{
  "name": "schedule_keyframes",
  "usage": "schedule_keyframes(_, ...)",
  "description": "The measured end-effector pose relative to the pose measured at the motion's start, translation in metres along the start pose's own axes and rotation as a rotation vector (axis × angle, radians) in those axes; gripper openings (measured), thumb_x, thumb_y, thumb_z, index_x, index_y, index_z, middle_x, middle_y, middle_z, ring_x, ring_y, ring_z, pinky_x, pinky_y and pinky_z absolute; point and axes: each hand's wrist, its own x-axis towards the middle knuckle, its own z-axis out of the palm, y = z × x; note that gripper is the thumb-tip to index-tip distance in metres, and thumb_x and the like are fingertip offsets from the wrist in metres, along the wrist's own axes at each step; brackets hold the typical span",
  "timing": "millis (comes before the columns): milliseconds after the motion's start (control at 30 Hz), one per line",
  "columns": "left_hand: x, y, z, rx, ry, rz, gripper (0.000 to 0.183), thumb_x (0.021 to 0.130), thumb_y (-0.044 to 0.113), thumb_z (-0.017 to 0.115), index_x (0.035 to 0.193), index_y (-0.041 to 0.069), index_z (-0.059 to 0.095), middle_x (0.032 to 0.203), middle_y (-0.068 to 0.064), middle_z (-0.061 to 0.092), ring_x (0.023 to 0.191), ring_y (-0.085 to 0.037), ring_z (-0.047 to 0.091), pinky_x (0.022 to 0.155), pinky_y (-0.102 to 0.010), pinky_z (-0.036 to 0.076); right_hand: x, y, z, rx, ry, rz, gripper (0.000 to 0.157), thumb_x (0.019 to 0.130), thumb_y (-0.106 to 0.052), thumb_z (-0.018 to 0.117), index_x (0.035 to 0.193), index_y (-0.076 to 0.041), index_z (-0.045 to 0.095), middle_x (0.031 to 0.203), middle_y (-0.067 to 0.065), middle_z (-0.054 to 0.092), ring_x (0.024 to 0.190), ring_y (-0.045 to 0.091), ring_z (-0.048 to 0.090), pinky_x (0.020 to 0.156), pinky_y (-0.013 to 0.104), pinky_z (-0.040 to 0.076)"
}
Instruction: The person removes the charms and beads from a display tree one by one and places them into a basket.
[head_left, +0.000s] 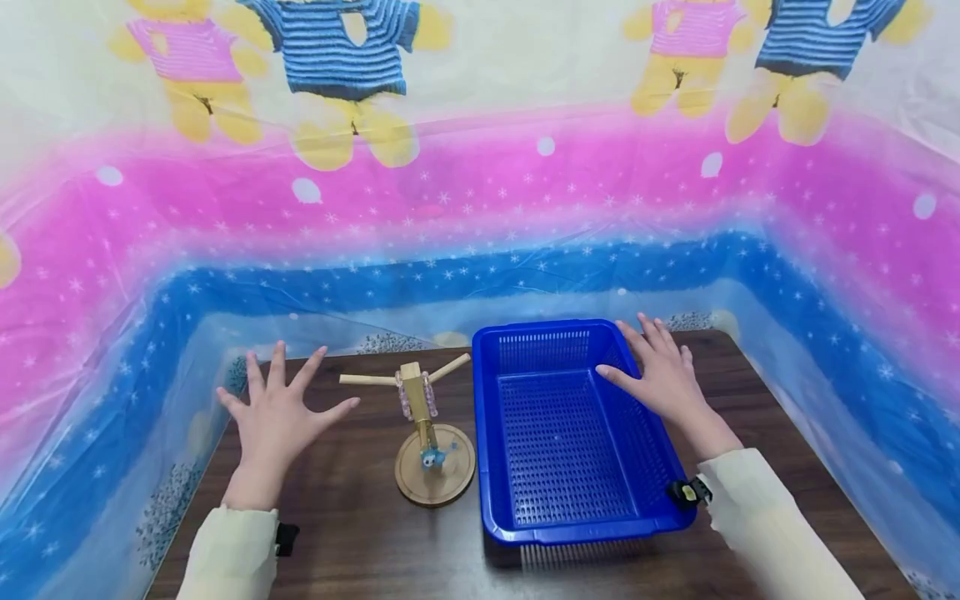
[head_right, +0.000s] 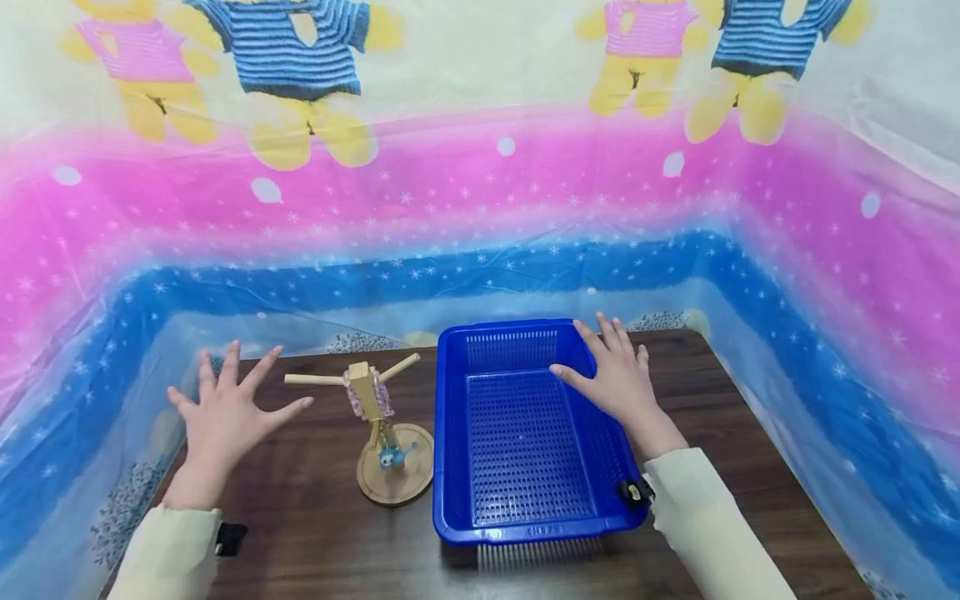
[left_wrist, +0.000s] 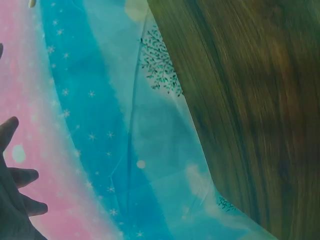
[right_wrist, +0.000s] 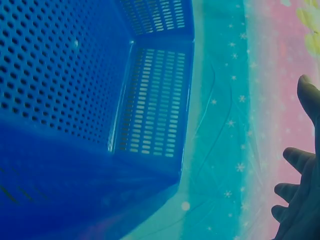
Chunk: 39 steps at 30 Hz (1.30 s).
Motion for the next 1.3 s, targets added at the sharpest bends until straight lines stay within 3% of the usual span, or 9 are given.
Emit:
schedule_keyframes(200, -0.009, 0.01, 0.003, -0.057, 0.005, -0.026, 0.093, 0.082, 0.067, 0.071, 0.16, 0.032, 0.034, 0.169, -0.027, 0.018, 0.153, -0.061, 0.007, 0.108, -0.094, 0.004, -0.011, -0.007, 0.005, 0.086, 0.038, -0.034, 0.083, 0.097, -0.053, 0.065, 0.16, -0.01, 0.033, 0.17, 0.023, 0.022, 0.158, 0.049, 0.014, 0.119, 0.081, 0.017)
schedule_keyframes(467, -0.025, 0.021, 0.008, -0.189, -0.037, -0.089, 0.089, 0.087, 0.059, 0.072, 0.16, 0.027, 0.034, 0.171, -0.023, 0.015, 0.156, -0.055, 0.009, 0.112, -0.09, 0.008, -0.03, -0.024, 0.01, 0.232, 0.064, -0.049, 0.072, 0.1, -0.04, 0.066, 0.158, -0.008, 0.038, 0.166, 0.023, 0.031, 0.152, 0.051, 0.029, 0.116, 0.077, 0.03)
schedule_keyframes(667, -0.038, 0.029, 0.013, -0.298, -0.029, -0.12, 0.083, 0.09, 0.047, 0.073, 0.159, 0.02, 0.036, 0.169, -0.024, 0.022, 0.156, -0.051, 0.019, 0.114, -0.086, 0.018, -0.041, -0.038, 0.018, 0.349, 0.115, -0.044, 0.058, 0.101, -0.031, 0.066, 0.15, -0.007, 0.049, 0.158, 0.023, 0.045, 0.147, 0.046, 0.04, 0.117, 0.072, 0.035)
schedule_keyframes(933, -0.055, 0.046, 0.017, -0.711, -0.001, -0.188, 0.076, 0.097, 0.029, 0.069, 0.161, 0.012, 0.03, 0.165, -0.022, 0.034, 0.153, -0.043, 0.031, 0.122, -0.066, 0.031, -0.049, -0.063, 0.034, 0.578, 0.16, -0.048, 0.037, 0.102, -0.022, 0.065, 0.134, -0.005, 0.063, 0.137, 0.018, 0.065, 0.126, 0.034, 0.062, 0.109, 0.056, 0.052)
schedule_keyframes(1033, -0.059, 0.056, 0.018, -0.912, 0.041, -0.247, 0.066, 0.1, 0.02, 0.066, 0.158, 0.01, 0.037, 0.157, -0.013, 0.05, 0.145, -0.023, 0.047, 0.119, -0.036, 0.043, -0.05, -0.076, 0.04, 0.685, 0.156, -0.044, 0.031, 0.101, -0.017, 0.066, 0.129, -0.004, 0.066, 0.13, 0.019, 0.069, 0.115, 0.019, 0.068, 0.103, 0.037, 0.059)
schedule_keyframes(1100, -0.06, 0.064, 0.018, -1.084, 0.088, -0.279, 0.06, 0.1, 0.014, 0.065, 0.155, 0.005, 0.041, 0.143, 0.001, 0.063, 0.131, -0.006, 0.058, 0.109, -0.017, 0.048, -0.05, -0.086, 0.046, 0.752, 0.15, -0.046, 0.028, 0.1, -0.014, 0.067, 0.125, -0.002, 0.067, 0.125, 0.02, 0.07, 0.107, 0.008, 0.068, 0.097, 0.025, 0.059)
schedule_keyframes(1167, -0.06, 0.072, 0.017, -1.26, 0.146, -0.3, 0.054, 0.101, 0.009, 0.063, 0.151, 0.0, 0.045, 0.128, 0.013, 0.07, 0.117, 0.007, 0.064, 0.097, -0.006, 0.051, -0.049, -0.095, 0.051, 0.801, 0.137, -0.045, 0.027, 0.099, -0.013, 0.068, 0.123, -0.001, 0.068, 0.122, 0.02, 0.071, 0.101, 0.0, 0.066, 0.093, 0.018, 0.057)
schedule_keyframes(1233, -0.058, 0.079, 0.017, -1.427, 0.199, -0.309, 0.051, 0.101, 0.006, 0.062, 0.149, -0.005, 0.045, 0.115, 0.02, 0.073, 0.107, 0.009, 0.068, 0.093, -0.008, 0.055, -0.049, -0.104, 0.057, 0.83, 0.115, -0.045, 0.026, 0.098, -0.014, 0.069, 0.122, -0.002, 0.069, 0.12, 0.019, 0.072, 0.099, -0.004, 0.065, 0.091, 0.016, 0.056)
schedule_keyframes(1300, -0.055, 0.084, 0.017, -1.549, 0.237, -0.307, 0.05, 0.101, 0.005, 0.062, 0.147, -0.009, 0.046, 0.109, 0.018, 0.076, 0.103, 0.005, 0.072, 0.091, -0.011, 0.058, -0.049, -0.113, 0.063, 0.85, 0.087, -0.043, 0.026, 0.097, -0.014, 0.07, 0.121, -0.003, 0.07, 0.119, 0.018, 0.073, 0.098, -0.003, 0.065, 0.091, 0.017, 0.057)
